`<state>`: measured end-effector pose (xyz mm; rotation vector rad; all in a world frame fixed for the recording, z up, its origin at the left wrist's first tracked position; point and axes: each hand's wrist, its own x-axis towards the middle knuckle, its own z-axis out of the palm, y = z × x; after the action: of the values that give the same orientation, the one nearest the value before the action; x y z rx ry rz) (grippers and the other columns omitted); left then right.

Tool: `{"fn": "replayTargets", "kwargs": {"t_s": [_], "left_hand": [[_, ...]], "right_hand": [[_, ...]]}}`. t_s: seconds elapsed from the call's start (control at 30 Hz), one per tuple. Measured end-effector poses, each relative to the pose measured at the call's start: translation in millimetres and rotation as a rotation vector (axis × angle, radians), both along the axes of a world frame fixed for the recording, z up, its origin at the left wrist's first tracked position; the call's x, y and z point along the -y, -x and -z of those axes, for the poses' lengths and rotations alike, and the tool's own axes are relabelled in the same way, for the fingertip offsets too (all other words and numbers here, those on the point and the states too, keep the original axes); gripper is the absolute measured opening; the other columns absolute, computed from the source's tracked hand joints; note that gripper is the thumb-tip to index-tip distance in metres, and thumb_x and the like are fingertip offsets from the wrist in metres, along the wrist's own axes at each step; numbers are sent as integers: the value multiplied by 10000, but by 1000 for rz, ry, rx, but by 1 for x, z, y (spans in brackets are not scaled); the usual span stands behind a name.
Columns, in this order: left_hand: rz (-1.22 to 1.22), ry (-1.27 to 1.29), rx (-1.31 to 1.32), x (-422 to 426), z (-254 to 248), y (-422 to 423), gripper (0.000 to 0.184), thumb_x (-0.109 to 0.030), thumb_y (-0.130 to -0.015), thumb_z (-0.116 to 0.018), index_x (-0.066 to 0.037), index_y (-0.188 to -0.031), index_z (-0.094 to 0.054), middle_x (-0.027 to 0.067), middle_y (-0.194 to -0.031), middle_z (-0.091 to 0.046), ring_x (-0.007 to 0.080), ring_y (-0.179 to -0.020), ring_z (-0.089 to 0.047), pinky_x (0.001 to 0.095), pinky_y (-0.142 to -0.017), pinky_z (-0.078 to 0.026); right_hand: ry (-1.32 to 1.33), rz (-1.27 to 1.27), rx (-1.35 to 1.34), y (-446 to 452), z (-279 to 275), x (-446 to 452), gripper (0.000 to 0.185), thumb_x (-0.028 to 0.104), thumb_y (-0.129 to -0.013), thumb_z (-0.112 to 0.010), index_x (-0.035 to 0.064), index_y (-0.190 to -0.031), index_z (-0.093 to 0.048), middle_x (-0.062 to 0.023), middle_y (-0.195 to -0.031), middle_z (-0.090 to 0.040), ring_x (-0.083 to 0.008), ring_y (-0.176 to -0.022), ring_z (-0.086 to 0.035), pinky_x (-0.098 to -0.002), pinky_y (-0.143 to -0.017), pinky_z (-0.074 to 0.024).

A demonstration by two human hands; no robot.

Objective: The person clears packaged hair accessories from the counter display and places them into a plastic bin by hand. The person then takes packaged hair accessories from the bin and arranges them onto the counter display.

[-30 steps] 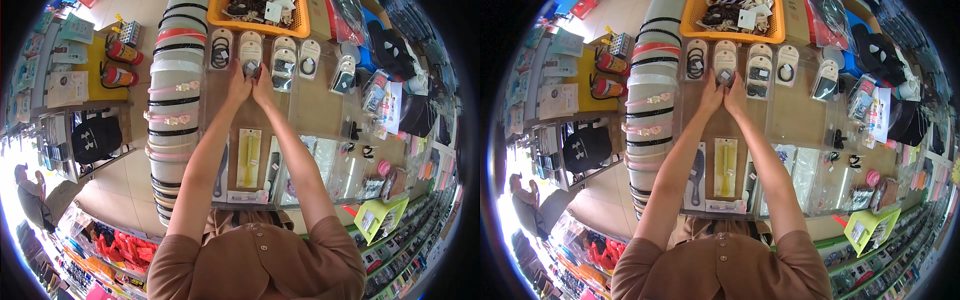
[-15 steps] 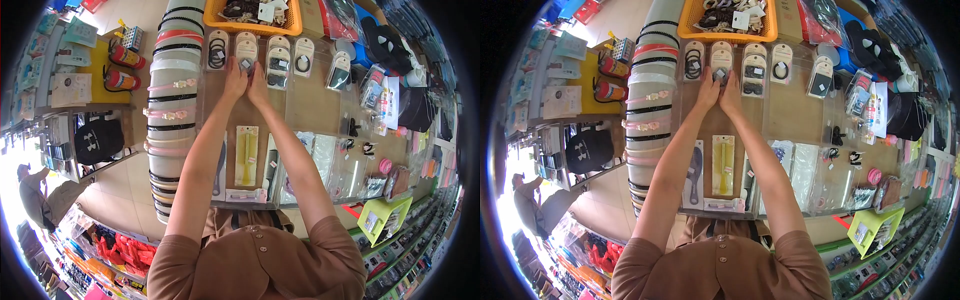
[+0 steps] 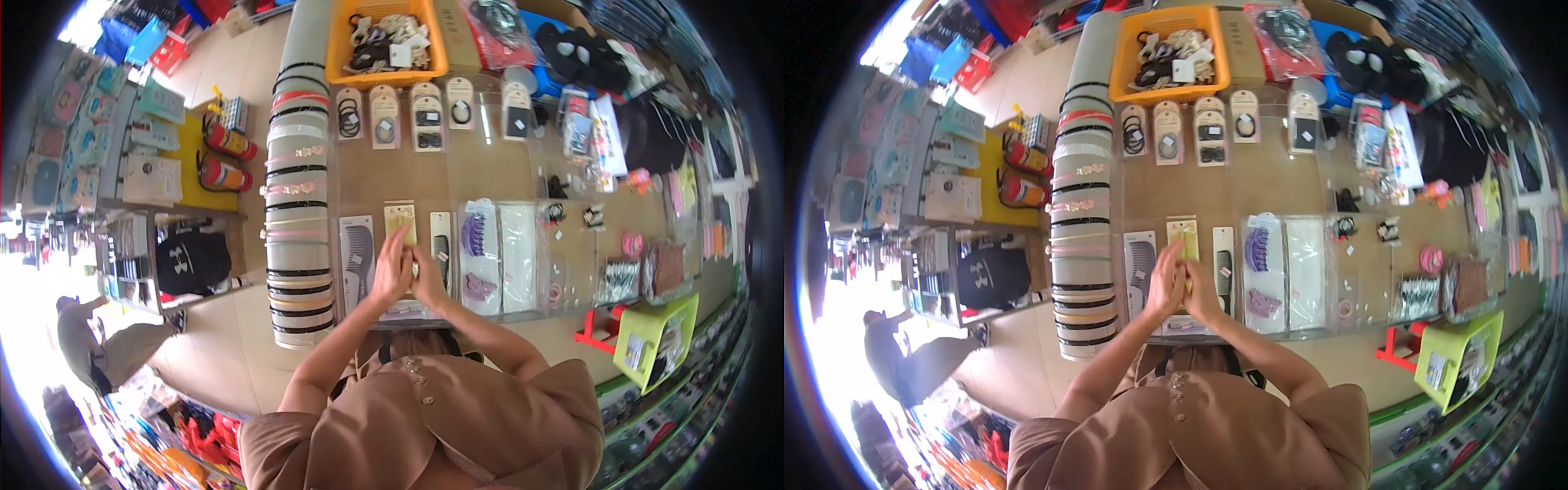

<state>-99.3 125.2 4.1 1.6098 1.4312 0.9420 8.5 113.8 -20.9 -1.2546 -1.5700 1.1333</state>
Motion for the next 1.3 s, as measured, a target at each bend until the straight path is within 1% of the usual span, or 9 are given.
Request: {"fn": "replayTargets", "kwargs": {"t_s": [0.17,0.23,0.47,0.57,0.77,0.83,1.07,1.23,1.3], "left_hand": [[296,-97,-26,77,4,-1,386,15,-790,-435,34,-1175,-443,251,-1093,-507,394,-995,-510,397,-856,-418],[405,80,40,94,-9,-3,350,15,-789,-440,34,-1137,-473,245,-1048,-528,397,-961,-528,394,-836,-432],[748,-61,-13,114,-10,-20,344,-6,-793,-445,0,-1136,-475,217,-1039,-538,374,-958,-526,402,-829,-430],[927,2,-6,125,-13,-42,335,-24,-816,-421,-5,-1147,-467,206,-1056,-539,368,-979,-518,404,-841,-419],[1113,-82,-7,159,-16,-98,332,-36,-823,-408,0,-1145,-481,225,-1045,-546,369,-975,-525,392,-843,-417],[1216,-60,-10,168,-19,-121,333,-40,-819,-412,1,-1142,-483,227,-1043,-546,367,-972,-528,392,-841,-419],[1472,-5,-50,224,-14,-219,324,-63,-817,-427,-8,-1129,-494,212,-994,-567,351,-917,-556,390,-796,-438],[1534,-43,-32,280,-17,-311,309,-91,-830,-437,-13,-1122,-498,208,-965,-574,346,-879,-567,390,-758,-448],[1553,-32,19,302,-17,-344,303,-101,-838,-440,-2,-1119,-494,211,-958,-575,347,-872,-569,387,-762,-447]], "right_hand": [[98,103,38,-14,-7,91,209,14,-693,-565,-20,-890,-504,-199,-788,-547,-367,-743,-542,-396,-637,-432],[-2,84,69,-20,-20,110,176,29,-702,-556,-29,-861,-506,-203,-754,-551,-383,-708,-549,-405,-602,-435],[41,426,157,-21,-26,172,140,28,-706,-558,-20,-823,-498,-211,-754,-532,-387,-718,-542,-399,-601,-428],[46,545,196,-37,-28,195,134,29,-701,-557,-21,-813,-503,-213,-752,-543,-390,-709,-544,-411,-596,-429],[-18,737,208,-74,-39,246,117,32,-706,-544,-32,-803,-528,-217,-728,-569,-394,-693,-560,-439,-591,-439],[148,794,141,-86,-36,267,117,40,-723,-534,-32,-816,-535,-219,-754,-582,-392,-711,-568,-441,-605,-448],[168,897,160,-167,-22,346,134,66,-742,-538,-22,-843,-541,-220,-767,-589,-395,-712,-571,-435,-610,-454],[-13,995,144,-252,-25,405,175,80,-749,-551,-30,-883,-535,-195,-745,-583,-327,-657,-575,-374,-609,-456],[69,1009,124,-281,-38,430,172,86,-757,-548,-29,-884,-539,-192,-747,-584,-314,-655,-576,-367,-613,-457]]}}
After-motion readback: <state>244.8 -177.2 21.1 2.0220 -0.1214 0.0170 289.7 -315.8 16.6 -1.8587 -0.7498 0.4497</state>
